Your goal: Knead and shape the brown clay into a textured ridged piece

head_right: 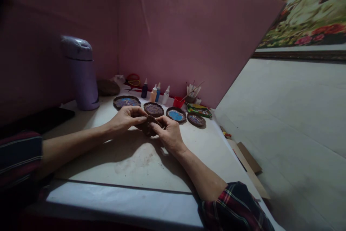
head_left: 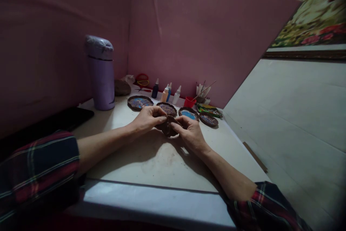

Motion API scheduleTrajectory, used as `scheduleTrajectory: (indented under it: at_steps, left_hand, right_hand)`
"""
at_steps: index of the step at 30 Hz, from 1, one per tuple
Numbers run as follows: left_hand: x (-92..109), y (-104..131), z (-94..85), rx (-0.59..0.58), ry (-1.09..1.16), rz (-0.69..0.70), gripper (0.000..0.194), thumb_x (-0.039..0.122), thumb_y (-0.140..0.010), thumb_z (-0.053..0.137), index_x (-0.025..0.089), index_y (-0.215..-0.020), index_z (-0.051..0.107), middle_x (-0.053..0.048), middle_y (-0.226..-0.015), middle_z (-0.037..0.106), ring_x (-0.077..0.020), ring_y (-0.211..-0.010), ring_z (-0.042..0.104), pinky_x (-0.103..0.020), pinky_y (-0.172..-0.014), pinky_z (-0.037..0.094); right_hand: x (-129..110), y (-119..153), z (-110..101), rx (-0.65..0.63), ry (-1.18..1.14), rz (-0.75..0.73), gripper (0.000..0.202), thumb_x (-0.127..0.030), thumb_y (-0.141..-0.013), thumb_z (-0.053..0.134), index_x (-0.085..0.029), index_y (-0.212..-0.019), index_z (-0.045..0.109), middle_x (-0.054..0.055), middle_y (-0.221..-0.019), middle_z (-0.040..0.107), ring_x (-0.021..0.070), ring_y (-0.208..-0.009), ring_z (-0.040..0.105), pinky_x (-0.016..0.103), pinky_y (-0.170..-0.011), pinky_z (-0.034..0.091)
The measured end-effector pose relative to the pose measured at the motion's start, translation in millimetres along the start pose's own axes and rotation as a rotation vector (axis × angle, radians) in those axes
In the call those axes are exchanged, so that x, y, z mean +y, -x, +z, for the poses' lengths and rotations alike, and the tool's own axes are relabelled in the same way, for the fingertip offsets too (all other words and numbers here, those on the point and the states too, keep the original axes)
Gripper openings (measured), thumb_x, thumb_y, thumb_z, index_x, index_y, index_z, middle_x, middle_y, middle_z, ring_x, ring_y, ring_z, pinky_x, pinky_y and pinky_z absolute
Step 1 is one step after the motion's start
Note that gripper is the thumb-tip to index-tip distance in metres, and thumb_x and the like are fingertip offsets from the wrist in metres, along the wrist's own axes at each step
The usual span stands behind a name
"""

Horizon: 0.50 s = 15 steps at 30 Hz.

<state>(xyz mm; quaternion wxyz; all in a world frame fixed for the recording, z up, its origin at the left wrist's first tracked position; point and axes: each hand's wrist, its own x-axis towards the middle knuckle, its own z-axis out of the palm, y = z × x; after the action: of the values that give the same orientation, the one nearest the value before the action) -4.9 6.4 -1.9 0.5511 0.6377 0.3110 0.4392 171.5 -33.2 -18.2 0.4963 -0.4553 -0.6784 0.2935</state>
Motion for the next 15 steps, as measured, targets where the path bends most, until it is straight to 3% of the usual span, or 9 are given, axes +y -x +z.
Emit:
scheduleTrajectory:
  at_steps: [6, 10, 15]
  left_hand:
    - [0.7, 2.0, 0.5, -0.061, -0.153, 0.05, 0.036, 0.026, -0.064, 0.069, 0.009, -0.095, 0.065, -0.008, -0.086, 0.068, -0.0154, -0.073, 0.062, -0.026, -0.066, 0.049]
    - [1.1, 1.8, 1.0, -0.074, -0.277, 0.089, 0.022, 0.028, -0.068, 0.064, 0.009, -0.079, 0.069, -0.007, -0.076, 0.068, -0.015, -0.07, 0.06, -0.025, -0.065, 0.048]
    - [2.1, 1.6, 1.3, 0.009, -0.216, 0.033, 0.023, 0.029, -0.066, 0.064, 0.009, -0.077, 0.066, -0.002, -0.062, 0.063, -0.0114, -0.054, 0.055, -0.022, -0.051, 0.043]
  right_hand:
    - [-3.2, 1.2, 0.2, -0.034, -0.002, -0.008, 0.015, -0.03, -0.078, 0.062, -0.017, -0.085, 0.067, 0.002, -0.076, 0.067, 0.015, -0.068, 0.062, 0.026, -0.065, 0.05]
    - [-4.2, 1.3, 0.9, -0.076, 0.065, -0.013, 0.017, -0.028, -0.077, 0.062, -0.017, -0.088, 0.068, 0.003, -0.081, 0.069, 0.0164, -0.074, 0.063, 0.026, -0.066, 0.05]
    - [-3.5, 0.9, 1.9, -0.048, -0.017, 0.075, 0.029, -0.035, -0.072, 0.068, -0.017, -0.093, 0.063, 0.002, -0.076, 0.068, 0.0147, -0.064, 0.062, 0.025, -0.058, 0.051]
